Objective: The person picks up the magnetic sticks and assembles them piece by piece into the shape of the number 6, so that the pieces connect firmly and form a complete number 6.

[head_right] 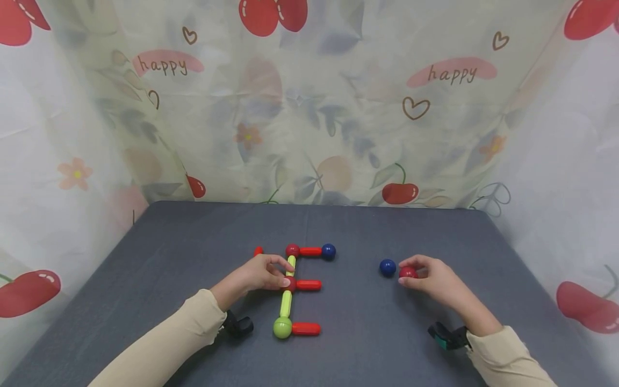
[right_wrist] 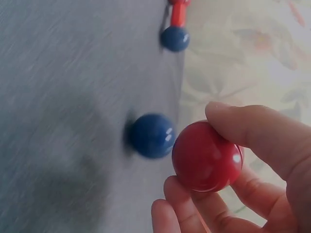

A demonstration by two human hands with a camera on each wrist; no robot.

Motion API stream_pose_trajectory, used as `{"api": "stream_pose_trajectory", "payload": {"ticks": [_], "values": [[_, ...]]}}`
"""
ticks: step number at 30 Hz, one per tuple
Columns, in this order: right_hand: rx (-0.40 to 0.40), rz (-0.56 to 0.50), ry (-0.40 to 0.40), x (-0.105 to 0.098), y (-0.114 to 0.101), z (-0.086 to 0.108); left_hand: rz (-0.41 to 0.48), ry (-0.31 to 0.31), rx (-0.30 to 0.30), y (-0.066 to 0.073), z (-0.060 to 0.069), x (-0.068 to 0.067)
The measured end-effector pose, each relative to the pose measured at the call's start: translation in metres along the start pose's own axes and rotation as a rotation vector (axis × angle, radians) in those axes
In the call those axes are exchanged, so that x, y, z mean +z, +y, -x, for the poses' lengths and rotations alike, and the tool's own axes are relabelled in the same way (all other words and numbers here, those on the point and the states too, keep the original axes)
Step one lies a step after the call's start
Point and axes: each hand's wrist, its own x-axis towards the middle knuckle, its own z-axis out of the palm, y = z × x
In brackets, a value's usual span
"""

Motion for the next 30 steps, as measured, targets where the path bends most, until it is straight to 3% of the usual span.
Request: {"api": "stream_pose_trajectory", "payload": {"ticks": [16, 30], "values": [[-0.108, -0.092, 0.056, 0.022, -0.042, -0.011, 0.008, -0.01, -0.002, 0.001, 0.0, 0.001], [-0.112, -0.187, 0.066, 0.064, -0.062, -0.026, 0.005, 0.001, -0.002, 0.002, 0.001, 0.001]]}}
